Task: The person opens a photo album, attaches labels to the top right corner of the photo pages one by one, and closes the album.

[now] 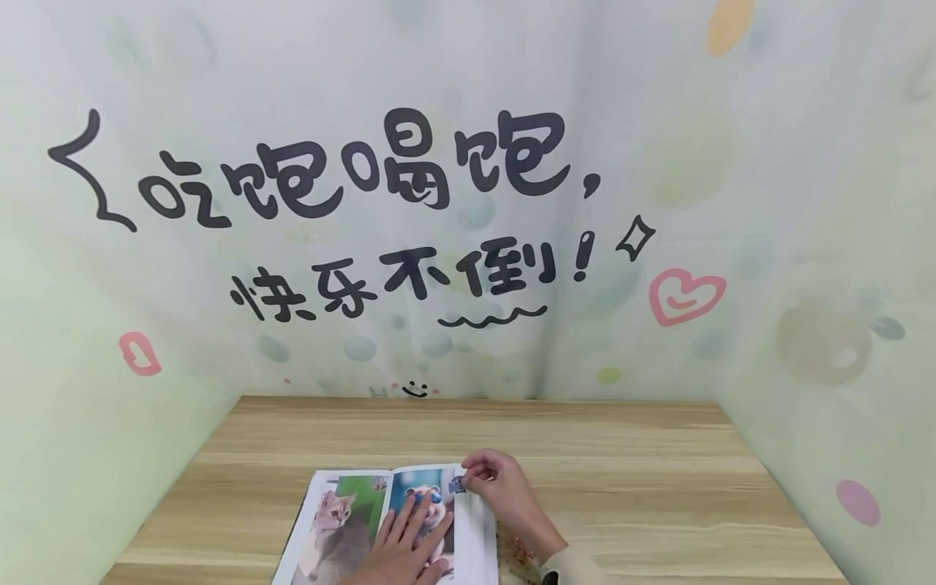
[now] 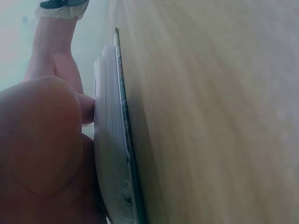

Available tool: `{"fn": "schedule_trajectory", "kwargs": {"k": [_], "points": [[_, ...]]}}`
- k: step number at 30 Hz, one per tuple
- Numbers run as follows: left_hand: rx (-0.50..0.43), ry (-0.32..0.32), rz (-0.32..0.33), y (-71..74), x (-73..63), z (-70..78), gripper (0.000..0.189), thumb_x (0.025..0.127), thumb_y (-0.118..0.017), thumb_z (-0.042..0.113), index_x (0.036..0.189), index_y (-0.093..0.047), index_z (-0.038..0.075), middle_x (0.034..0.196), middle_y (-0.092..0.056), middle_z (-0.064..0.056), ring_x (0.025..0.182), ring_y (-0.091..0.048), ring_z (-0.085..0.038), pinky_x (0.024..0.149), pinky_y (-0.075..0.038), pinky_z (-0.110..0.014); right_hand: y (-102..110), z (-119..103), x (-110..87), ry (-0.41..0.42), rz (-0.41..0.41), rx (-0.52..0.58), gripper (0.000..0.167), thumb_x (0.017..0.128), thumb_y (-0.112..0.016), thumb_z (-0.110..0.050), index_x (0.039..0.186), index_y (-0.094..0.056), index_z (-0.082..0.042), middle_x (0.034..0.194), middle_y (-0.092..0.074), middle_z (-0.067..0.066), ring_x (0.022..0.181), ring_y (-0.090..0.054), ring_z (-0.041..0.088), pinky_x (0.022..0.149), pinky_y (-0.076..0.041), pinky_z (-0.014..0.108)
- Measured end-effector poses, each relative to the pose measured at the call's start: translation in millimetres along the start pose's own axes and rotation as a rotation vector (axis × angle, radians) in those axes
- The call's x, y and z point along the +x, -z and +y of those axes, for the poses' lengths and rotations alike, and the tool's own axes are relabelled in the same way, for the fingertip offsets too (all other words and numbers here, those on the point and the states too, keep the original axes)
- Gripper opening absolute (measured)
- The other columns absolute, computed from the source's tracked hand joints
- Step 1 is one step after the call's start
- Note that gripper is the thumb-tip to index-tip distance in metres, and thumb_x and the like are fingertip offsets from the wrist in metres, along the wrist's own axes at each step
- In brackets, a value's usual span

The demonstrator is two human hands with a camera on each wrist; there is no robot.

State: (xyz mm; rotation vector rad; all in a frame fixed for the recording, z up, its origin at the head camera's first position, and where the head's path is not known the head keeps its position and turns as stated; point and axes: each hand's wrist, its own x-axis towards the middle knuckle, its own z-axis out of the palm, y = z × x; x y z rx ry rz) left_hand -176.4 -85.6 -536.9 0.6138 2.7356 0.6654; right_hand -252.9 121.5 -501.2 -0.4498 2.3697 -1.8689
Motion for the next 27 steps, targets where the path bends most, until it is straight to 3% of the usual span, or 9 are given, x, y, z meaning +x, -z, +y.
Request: {"fn": "schedule_trajectory", "kwargs": {"k": [7,15,27], "points": [[0.066,-0.009,0.04,-2.2,-2.1,1.5,0.059,0.102,-0.035,0.058,0.155,-0.031,0.034,0.166,-0.013,-0.007,0.151,-0.009,-0.037,0.114,-0.016,-0.065,-11,3,11.5,-0.017,-0.016,-0.01,0.016,0.088,-0.066,0.006,0.103,-0.065,0.006,0.084,-0.067,0.007,0.075,-0.058,0.015,0.06,-0.047,0.02],[0.03,-0.006,0.022,-1.3,-1.4,0.7,0.058,0.102,-0.034,0.058,0.155,-0.032,0.035,0.166,-0.012,-0.007,0.151,-0.007,-0.037,0.115,-0.014,-0.065,-22,5,19.7,-0.028,0.023,-0.005,0.022,0.085,-0.072,0.003,0.105,-0.064,0.008,0.083,-0.069,0.009,0.073,-0.06,0.014,0.061,-0.048,0.021],[0.064,-0.005,0.033,-1.1,-0.8,2.7,0.058,0.102,-0.033,0.058,0.155,-0.032,0.035,0.166,-0.013,-0.007,0.152,-0.007,-0.036,0.114,-0.014,-0.065,-35,8,26.2,-0.078,0.1,-0.127,0.019,0.082,-0.075,-0.001,0.098,-0.066,0.002,0.076,-0.065,0.003,0.067,-0.056,0.012,0.06,-0.046,0.025]]}}
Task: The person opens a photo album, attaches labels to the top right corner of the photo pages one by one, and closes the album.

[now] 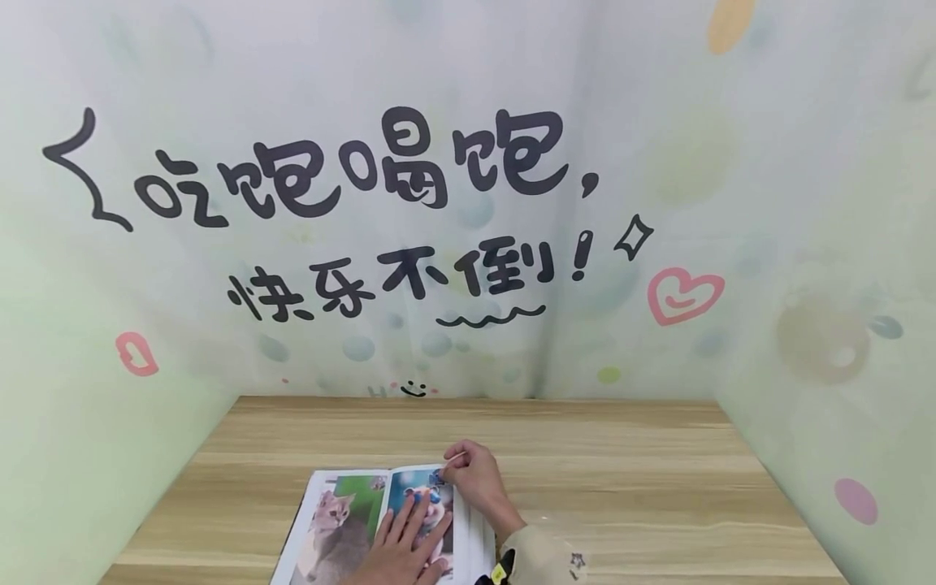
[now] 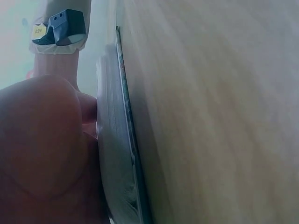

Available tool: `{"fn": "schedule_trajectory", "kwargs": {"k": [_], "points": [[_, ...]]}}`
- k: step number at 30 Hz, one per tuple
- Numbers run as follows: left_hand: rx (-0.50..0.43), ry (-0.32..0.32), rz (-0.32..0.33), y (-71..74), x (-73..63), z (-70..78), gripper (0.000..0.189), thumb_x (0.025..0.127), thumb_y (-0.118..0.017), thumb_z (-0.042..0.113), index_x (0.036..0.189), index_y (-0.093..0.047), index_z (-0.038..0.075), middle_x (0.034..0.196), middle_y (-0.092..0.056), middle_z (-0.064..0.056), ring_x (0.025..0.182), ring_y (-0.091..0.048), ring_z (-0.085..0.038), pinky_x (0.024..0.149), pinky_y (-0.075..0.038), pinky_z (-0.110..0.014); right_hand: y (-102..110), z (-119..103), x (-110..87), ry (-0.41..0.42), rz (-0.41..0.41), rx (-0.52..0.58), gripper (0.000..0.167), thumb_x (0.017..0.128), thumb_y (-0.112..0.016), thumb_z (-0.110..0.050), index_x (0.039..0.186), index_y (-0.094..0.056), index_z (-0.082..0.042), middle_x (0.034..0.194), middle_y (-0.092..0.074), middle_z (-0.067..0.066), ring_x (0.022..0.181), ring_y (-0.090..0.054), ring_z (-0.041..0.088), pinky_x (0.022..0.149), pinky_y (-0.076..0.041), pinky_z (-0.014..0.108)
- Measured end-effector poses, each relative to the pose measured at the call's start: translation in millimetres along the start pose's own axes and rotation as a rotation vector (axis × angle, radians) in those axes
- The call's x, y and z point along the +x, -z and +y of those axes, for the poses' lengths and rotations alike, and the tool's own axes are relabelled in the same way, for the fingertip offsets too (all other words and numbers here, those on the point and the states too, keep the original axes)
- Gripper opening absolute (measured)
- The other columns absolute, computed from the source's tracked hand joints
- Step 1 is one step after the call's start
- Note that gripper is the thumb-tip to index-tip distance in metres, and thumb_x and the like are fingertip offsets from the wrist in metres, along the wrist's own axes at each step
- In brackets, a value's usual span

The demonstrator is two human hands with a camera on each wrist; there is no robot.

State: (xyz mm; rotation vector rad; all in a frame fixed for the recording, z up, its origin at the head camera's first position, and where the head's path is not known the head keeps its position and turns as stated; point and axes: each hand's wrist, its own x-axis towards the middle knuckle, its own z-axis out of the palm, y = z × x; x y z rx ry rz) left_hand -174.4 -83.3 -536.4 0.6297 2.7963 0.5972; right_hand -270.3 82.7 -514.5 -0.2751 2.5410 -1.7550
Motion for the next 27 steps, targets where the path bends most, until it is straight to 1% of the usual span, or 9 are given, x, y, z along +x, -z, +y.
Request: {"fn": "schedule_trajectory", "kwargs": {"k": [2,6,11,19,27], "points": [[-0.01,-0.004,-0.003,0.0,0.1,0.1,0.058,0.102,-0.033,0.058,0.155,-0.032,0.034,0.166,-0.013,-0.007,0.152,-0.007,-0.036,0.114,-0.013,-0.066,-1.4,-0.1,0.1,0.0,0.007,-0.012,0.017,0.082,-0.074,0.0,0.096,-0.066,0.002,0.075,-0.065,0.003,0.067,-0.056,0.012,0.059,-0.046,0.024],[-0.016,0.002,-0.013,-0.3,1.0,0.4,0.058,0.102,-0.033,0.058,0.155,-0.032,0.034,0.166,-0.012,-0.006,0.152,-0.007,-0.036,0.114,-0.013,-0.066,-2.8,0.6,0.3,0.036,0.014,-0.046,0.015,0.082,-0.074,0.001,0.094,-0.065,0.002,0.074,-0.063,0.002,0.066,-0.055,0.011,0.057,-0.046,0.023],[0.009,0.019,-0.019,-1.0,2.0,0.9,0.057,0.102,-0.034,0.057,0.155,-0.032,0.036,0.166,-0.012,-0.005,0.152,-0.007,-0.036,0.115,-0.014,-0.064,-4.2,3.6,0.9,0.064,0.024,-0.09,0.015,0.081,-0.075,0.001,0.091,-0.065,0.001,0.074,-0.061,0.001,0.066,-0.054,0.012,0.056,-0.046,0.023],[0.024,0.017,-0.014,-2.2,3.1,0.4,0.058,0.101,-0.034,0.059,0.155,-0.032,0.036,0.166,-0.012,-0.005,0.152,-0.007,-0.034,0.116,-0.014,-0.063,-6.3,5.4,1.7,0.094,0.037,-0.151,0.016,0.079,-0.078,-0.002,0.087,-0.064,-0.003,0.072,-0.059,-0.001,0.063,-0.052,0.011,0.055,-0.044,0.023],[0.037,0.03,-0.024,0.6,2.1,2.5,0.058,0.102,-0.036,0.056,0.155,-0.033,0.034,0.166,-0.013,-0.006,0.152,-0.007,-0.036,0.116,-0.014,-0.063,-10.6,6.6,1.3,0.087,0.059,-0.135,0.021,0.076,-0.081,-0.005,0.087,-0.064,-0.001,0.071,-0.06,0.0,0.062,-0.052,0.01,0.055,-0.043,0.022]]}}
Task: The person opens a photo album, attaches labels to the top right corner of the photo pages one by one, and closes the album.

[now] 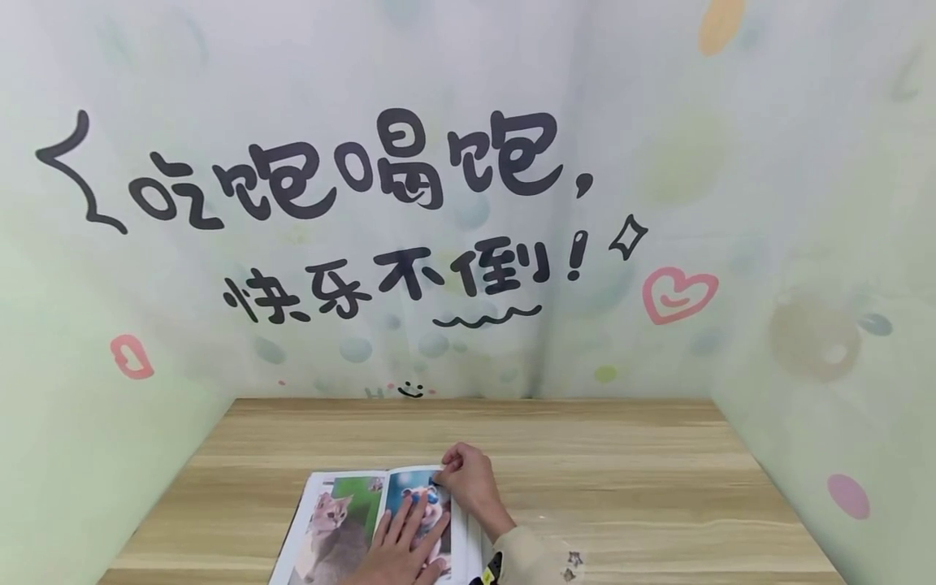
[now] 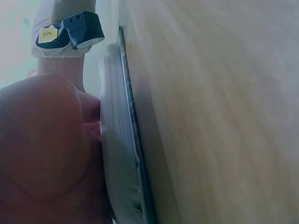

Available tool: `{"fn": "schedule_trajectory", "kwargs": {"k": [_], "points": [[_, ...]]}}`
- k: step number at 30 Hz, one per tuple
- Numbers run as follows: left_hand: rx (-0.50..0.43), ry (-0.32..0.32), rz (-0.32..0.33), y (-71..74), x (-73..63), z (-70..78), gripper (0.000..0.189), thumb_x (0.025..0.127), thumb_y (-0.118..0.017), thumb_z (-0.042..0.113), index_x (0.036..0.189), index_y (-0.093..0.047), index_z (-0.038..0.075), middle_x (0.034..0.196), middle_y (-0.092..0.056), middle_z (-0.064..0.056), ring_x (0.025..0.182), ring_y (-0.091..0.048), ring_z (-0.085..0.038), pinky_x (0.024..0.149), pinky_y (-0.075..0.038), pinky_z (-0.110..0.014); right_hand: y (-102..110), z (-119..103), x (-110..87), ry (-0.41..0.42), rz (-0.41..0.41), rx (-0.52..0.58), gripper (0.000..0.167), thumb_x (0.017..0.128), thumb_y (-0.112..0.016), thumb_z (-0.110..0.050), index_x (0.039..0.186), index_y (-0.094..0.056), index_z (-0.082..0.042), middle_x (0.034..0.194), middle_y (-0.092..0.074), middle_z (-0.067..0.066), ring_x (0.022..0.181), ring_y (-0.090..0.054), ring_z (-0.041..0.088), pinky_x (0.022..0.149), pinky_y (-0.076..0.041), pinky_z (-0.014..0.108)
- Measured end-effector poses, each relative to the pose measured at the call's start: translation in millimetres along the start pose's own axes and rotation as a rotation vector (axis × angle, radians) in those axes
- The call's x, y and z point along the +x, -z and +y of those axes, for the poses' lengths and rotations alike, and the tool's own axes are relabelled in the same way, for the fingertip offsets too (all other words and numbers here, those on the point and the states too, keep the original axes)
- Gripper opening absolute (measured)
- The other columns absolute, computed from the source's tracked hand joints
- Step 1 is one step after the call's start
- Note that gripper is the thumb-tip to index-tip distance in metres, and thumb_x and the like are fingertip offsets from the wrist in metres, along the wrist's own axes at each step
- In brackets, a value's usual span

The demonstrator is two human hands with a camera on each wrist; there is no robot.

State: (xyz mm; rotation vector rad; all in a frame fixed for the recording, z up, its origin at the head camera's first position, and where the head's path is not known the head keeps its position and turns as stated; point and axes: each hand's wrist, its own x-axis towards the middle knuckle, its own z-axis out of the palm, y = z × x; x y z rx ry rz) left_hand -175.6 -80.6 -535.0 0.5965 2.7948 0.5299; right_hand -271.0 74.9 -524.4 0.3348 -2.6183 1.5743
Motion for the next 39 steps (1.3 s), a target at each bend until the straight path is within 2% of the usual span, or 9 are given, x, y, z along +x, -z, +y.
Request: {"fn": "schedule_trajectory", "kwargs": {"k": [6,14,31,39], "points": [[0.014,-0.004,0.008,2.3,-1.1,0.8,0.059,0.102,-0.035,0.057,0.155,-0.034,0.032,0.166,-0.014,-0.006,0.152,-0.008,-0.035,0.116,-0.014,-0.063,-4.4,-2.7,-0.3,-0.006,0.03,-0.005,0.024,0.074,-0.083,-0.007,0.086,-0.063,-0.003,0.071,-0.058,-0.001,0.062,-0.051,0.009,0.056,-0.043,0.022],[0.026,0.005,0.0,4.7,-0.4,2.8,0.059,0.102,-0.035,0.056,0.155,-0.033,0.031,0.166,-0.013,-0.006,0.152,-0.006,-0.034,0.116,-0.013,-0.062,-7.4,-4.4,-0.8,0.001,0.063,-0.079,0.027,0.072,-0.085,-0.007,0.087,-0.063,-0.005,0.071,-0.057,-0.003,0.062,-0.05,0.008,0.056,-0.043,0.024],[0.006,0.0,0.001,3.4,-0.7,1.0,0.06,0.102,-0.033,0.058,0.155,-0.032,0.031,0.167,-0.011,-0.007,0.153,-0.004,-0.034,0.117,-0.011,-0.062,-9.5,-5.0,-3.2,-0.013,0.076,-0.114,0.029,0.074,-0.085,-0.009,0.092,-0.063,-0.006,0.073,-0.057,-0.003,0.061,-0.049,0.009,0.055,-0.041,0.025],[0.031,-0.009,0.022,2.4,-2.4,3.2,0.058,0.102,-0.036,0.054,0.155,-0.035,0.03,0.165,-0.016,-0.009,0.151,-0.01,-0.036,0.115,-0.015,-0.064,-10.4,-1.3,-4.2,-0.024,0.08,-0.128,0.028,0.073,-0.085,-0.012,0.091,-0.063,-0.007,0.073,-0.057,-0.004,0.061,-0.048,0.008,0.057,-0.04,0.025]]}}
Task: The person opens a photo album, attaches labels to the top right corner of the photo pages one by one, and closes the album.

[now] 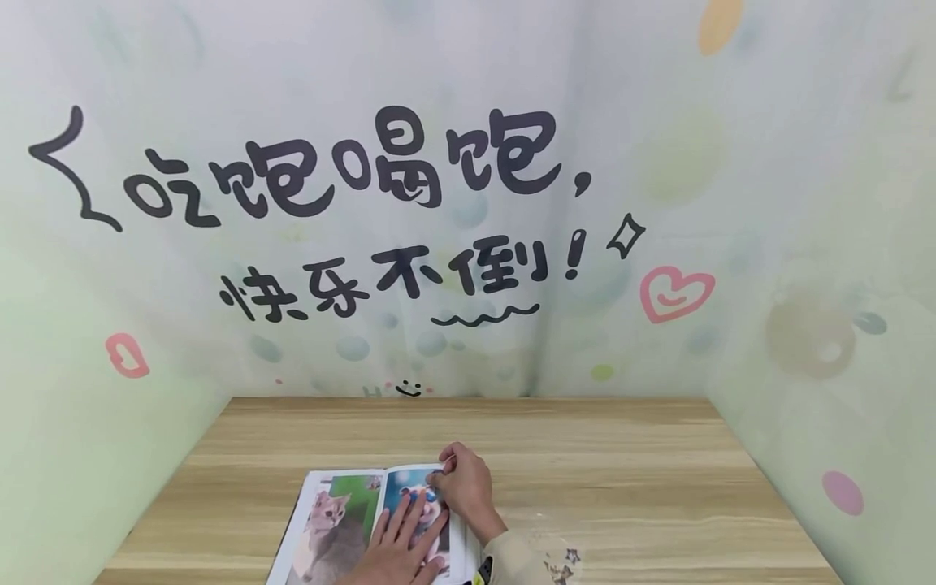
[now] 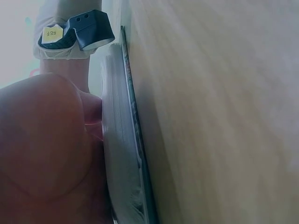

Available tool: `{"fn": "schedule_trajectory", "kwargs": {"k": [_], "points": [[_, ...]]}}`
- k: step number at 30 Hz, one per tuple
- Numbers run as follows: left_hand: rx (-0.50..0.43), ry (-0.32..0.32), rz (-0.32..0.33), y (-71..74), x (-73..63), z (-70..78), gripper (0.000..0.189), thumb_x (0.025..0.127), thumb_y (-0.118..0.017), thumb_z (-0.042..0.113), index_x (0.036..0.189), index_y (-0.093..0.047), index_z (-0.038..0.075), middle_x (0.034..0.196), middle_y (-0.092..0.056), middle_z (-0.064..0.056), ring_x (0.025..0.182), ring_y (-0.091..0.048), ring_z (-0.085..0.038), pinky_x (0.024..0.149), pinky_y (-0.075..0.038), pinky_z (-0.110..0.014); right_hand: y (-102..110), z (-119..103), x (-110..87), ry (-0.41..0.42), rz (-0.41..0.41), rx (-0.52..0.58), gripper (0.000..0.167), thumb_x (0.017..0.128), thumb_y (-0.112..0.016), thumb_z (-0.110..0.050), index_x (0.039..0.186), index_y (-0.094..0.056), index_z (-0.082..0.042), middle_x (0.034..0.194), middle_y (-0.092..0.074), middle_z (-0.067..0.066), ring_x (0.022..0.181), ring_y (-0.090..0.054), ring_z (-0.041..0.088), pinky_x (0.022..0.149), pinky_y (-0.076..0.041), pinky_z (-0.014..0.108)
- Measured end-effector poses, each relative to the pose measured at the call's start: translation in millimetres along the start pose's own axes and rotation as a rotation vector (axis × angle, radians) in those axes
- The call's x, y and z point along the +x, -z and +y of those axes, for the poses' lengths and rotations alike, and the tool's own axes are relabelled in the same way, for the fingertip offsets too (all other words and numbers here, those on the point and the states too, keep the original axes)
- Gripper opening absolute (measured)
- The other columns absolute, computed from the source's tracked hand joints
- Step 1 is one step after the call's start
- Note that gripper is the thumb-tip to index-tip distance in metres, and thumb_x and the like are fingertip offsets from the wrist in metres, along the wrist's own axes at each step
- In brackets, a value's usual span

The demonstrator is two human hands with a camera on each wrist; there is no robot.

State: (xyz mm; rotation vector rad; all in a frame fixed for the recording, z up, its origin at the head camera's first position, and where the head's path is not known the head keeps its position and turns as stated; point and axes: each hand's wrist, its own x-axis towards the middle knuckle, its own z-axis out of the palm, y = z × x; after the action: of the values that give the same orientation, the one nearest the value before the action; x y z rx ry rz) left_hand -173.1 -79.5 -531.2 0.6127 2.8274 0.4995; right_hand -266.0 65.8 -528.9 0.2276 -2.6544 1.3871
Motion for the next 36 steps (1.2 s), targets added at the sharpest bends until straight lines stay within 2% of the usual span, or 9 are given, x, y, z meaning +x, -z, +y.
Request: {"fn": "schedule_trajectory", "kwargs": {"k": [8,15,24,36], "points": [[-0.023,-0.015,0.008,-2.6,-0.2,-2.5,0.059,0.102,-0.033,0.058,0.155,-0.034,0.031,0.165,-0.015,-0.008,0.152,-0.008,-0.036,0.115,-0.014,-0.065,2,0,0.0,0.008,-0.012,0.034,0.028,0.074,-0.085,-0.012,0.091,-0.064,-0.007,0.074,-0.057,-0.003,0.062,-0.047,0.008,0.056,-0.039,0.023],[-0.022,-0.009,-0.01,-5.6,2.7,-4.3,0.06,0.101,-0.032,0.061,0.155,-0.032,0.035,0.166,-0.015,-0.007,0.152,-0.008,-0.036,0.116,-0.015,-0.062,5,3,0.3,0.017,-0.03,0.078,0.026,0.075,-0.084,-0.008,0.091,-0.063,-0.004,0.074,-0.056,-0.001,0.061,-0.047,0.01,0.053,-0.04,0.023],[-0.015,0.004,-0.02,3.1,0.0,2.1,0.058,0.102,-0.036,0.055,0.155,-0.034,0.03,0.165,-0.015,-0.008,0.151,-0.009,-0.037,0.115,-0.015,-0.064,7,10,3.8,0.0,-0.022,0.084,0.023,0.078,-0.082,-0.007,0.089,-0.063,-0.005,0.073,-0.053,-0.002,0.063,-0.048,0.01,0.055,-0.04,0.022],[-0.018,0.017,-0.04,6.8,-0.4,3.9,0.057,0.102,-0.035,0.055,0.155,-0.034,0.031,0.166,-0.014,-0.008,0.151,-0.009,-0.037,0.115,-0.014,-0.064,13,16,5.1,-0.007,-0.027,0.096,0.02,0.078,-0.081,-0.005,0.089,-0.064,-0.003,0.073,-0.051,-0.001,0.065,-0.047,0.012,0.056,-0.039,0.022]]}}
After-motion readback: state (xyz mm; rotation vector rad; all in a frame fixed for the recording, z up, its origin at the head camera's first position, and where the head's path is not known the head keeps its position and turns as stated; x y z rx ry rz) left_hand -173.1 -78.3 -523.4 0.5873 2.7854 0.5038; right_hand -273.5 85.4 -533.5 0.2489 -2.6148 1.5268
